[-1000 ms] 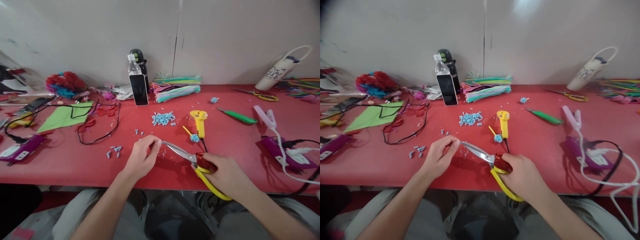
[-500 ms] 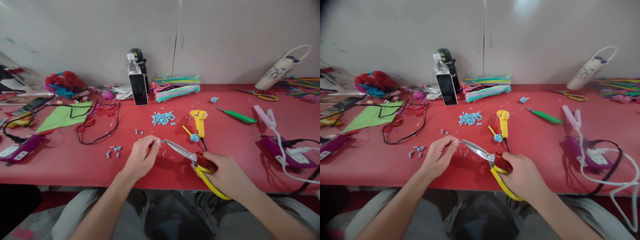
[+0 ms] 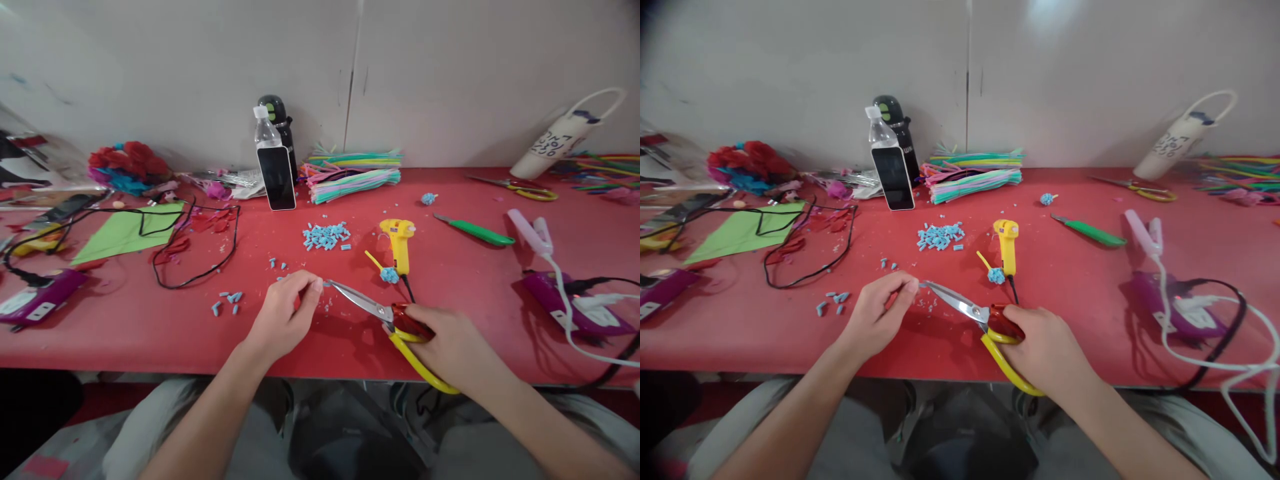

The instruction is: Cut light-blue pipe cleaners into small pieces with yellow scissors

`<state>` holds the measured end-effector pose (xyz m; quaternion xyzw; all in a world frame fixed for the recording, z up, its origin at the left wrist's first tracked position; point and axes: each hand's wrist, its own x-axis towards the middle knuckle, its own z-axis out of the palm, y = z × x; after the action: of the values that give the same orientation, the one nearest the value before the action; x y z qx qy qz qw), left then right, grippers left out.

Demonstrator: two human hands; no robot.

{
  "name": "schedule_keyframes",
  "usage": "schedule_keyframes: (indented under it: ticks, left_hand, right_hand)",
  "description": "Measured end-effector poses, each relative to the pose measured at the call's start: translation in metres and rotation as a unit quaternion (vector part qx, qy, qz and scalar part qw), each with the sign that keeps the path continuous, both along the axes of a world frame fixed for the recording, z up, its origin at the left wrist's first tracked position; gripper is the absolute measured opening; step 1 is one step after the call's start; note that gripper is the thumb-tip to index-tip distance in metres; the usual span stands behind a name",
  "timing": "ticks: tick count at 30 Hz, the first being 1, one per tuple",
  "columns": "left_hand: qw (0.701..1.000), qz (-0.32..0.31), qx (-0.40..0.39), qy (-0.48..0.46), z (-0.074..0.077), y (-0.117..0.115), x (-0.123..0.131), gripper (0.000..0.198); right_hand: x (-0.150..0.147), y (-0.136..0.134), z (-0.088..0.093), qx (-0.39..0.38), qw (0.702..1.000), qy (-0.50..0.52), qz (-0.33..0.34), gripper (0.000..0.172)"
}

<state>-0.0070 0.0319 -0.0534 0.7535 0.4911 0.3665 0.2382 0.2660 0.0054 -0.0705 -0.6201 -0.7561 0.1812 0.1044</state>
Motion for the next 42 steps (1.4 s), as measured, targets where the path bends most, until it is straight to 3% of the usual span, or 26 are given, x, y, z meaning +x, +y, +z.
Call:
schedule_keyframes:
  ticks: [6, 16, 29, 42]
  left_hand:
    - [1.0, 0.009, -0.003, 0.003, 0.0002, -0.0002, -0.0006, 0.024]
    - [1.0, 0.003, -0.006, -0.001, 0.0002, -0.0001, 0.0022, 0.024]
    - [1.0, 0.01, -0.016, 0.0, 0.0017, -0.0002, 0.0038, 0.028]
    - [1.0, -0.004, -0.011, 0.006, 0.0007, -0.0002, 0.0022, 0.025]
  right_hand:
    - [-0.0015, -0.0039, 0.0041, 0.018, 1.0, 0.004, 0.006, 0.03]
    - [-0.0009, 0.0006, 0.0016, 0.014, 1.0, -0.011, 0.008, 0.022]
    - [-0.0018, -0.0037, 0.0067, 0.038, 0.999, 0.0, 0.015, 0.031]
    - [0.0014, 0.0007, 0.0042, 0.004, 1.0, 0.005, 0.02, 0.021]
